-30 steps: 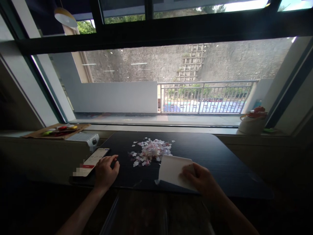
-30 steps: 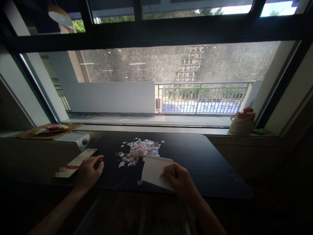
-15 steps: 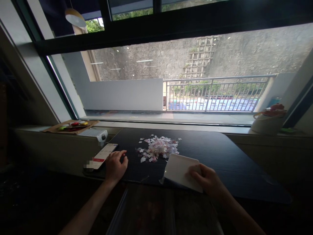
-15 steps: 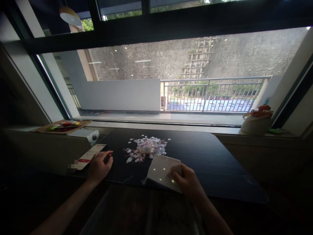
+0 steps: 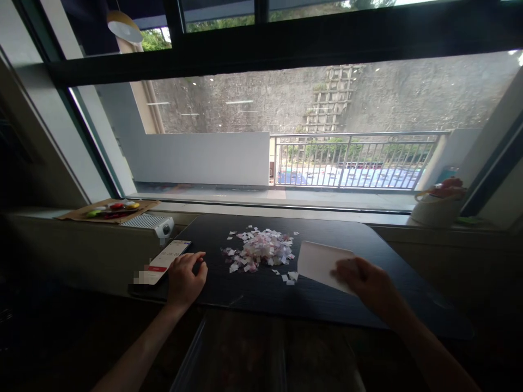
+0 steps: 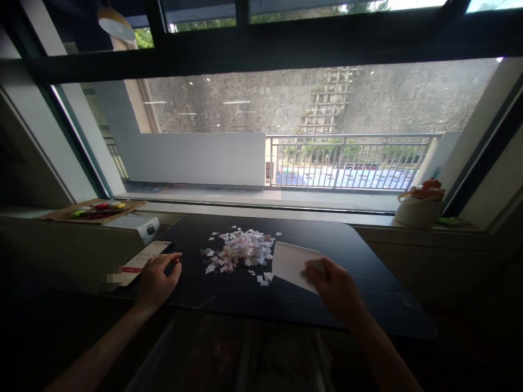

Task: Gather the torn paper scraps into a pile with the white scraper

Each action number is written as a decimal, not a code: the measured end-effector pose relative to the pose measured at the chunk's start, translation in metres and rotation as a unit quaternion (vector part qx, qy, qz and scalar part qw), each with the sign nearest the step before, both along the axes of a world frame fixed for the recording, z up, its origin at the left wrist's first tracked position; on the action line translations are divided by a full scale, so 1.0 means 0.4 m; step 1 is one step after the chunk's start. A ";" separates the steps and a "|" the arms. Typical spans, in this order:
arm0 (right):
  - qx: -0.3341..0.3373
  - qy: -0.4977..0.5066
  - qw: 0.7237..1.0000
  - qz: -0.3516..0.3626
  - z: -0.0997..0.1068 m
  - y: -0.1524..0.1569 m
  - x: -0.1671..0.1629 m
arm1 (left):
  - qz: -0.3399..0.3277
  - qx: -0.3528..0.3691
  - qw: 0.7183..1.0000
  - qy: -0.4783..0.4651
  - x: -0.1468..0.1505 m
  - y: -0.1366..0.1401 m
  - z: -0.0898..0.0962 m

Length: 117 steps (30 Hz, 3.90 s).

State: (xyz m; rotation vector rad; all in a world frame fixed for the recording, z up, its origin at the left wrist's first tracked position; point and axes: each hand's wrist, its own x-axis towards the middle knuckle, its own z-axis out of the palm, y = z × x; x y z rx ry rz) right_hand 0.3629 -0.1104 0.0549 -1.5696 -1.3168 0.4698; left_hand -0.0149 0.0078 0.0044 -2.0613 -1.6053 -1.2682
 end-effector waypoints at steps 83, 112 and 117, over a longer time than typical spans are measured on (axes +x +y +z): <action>-0.010 0.127 0.991 0.035 0.014 -0.011 -0.047 | 0.004 -0.010 1.000 -0.010 0.007 -0.006 -0.002; -0.033 0.084 0.983 0.161 -0.008 0.041 0.071 | -0.011 0.009 1.000 0.010 -0.011 0.009 -0.010; -0.055 0.175 0.981 0.064 -0.049 0.069 0.108 | -0.009 0.016 1.000 0.016 -0.016 0.015 -0.015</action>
